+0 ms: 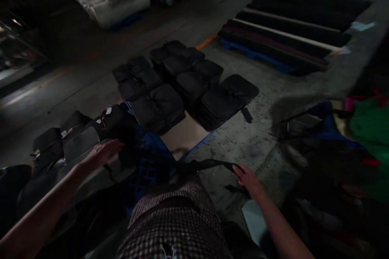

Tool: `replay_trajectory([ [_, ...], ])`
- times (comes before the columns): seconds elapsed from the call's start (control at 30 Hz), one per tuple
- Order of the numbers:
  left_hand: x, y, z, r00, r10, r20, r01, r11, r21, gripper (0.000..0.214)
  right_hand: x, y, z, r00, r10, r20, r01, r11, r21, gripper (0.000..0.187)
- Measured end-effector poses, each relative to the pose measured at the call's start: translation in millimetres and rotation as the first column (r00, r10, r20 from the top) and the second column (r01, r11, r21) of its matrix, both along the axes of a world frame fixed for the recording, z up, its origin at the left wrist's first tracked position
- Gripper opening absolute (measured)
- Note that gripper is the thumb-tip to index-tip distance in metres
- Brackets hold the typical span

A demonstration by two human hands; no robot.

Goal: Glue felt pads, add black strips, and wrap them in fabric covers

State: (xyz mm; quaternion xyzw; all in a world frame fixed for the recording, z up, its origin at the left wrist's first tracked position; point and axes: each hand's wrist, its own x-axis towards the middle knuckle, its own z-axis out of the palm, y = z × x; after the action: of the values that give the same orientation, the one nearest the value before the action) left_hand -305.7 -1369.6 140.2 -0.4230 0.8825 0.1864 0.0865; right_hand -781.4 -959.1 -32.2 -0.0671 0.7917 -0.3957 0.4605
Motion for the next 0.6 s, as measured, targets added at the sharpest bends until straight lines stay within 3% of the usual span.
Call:
replay_trajectory([
  [0.03, -20, -30, 14.6, 1.000, -0.027, 0.004, 0.027, 0.999, -0.044, 0.030, 1, -10, -9.0, 1.000, 0.005, 0.028, -0.005, 1.000, -0.022, 0.048],
  [0.1, -55, -92, 43.3, 0.983, -0.166, 0.080, 0.181, 0.949, -0.259, 0.033, 7, -34, -25.6, 0.996, 0.030, 0.087, -0.024, 0.998, -0.064, 0.053],
  [0.17, -86, -150, 67.4, 0.983, -0.164, 0.082, 0.182, 0.918, -0.352, 0.039, 19, -64, -41.1, 0.987, 0.071, 0.146, -0.058, 0.994, -0.094, 0.056],
  [0.23, -116, -199, 82.0, 0.986, -0.165, 0.029, 0.156, 0.842, -0.516, 0.050, 33, -94, -57.4, 0.973, 0.119, 0.197, -0.095, 0.987, -0.126, 0.055],
  [0.3, -146, -238, 82.8, 0.989, -0.147, -0.019, 0.108, 0.801, -0.589, 0.051, 47, -121, -76.3, 0.961, 0.150, 0.232, -0.116, 0.982, -0.151, 0.053],
  [0.37, -176, -268, 66.7, 0.987, -0.143, -0.079, 0.063, 0.779, -0.624, 0.049, 60, -141, -99.4, 0.957, 0.153, 0.248, -0.117, 0.981, -0.153, 0.051],
  [0.43, -206, -291, 33.4, 0.983, -0.139, -0.123, 0.029, 0.771, -0.636, 0.044, 70, -153, -127.5, 0.959, 0.138, 0.250, -0.106, 0.985, -0.136, 0.052],
  [0.5, -233, -306, -14.5, 0.985, -0.100, -0.139, -0.004, 0.796, -0.605, 0.039, 77, -157, -159.7, 0.961, 0.119, 0.249, -0.094, 0.989, -0.112, 0.055],
  [0.6, -260, -311, -102.6, 0.992, 0.020, -0.122, -0.076, 0.877, -0.474, 0.035, 85, -153, -210.9, 0.967, 0.109, 0.231, -0.101, 0.994, -0.049, 0.058],
])
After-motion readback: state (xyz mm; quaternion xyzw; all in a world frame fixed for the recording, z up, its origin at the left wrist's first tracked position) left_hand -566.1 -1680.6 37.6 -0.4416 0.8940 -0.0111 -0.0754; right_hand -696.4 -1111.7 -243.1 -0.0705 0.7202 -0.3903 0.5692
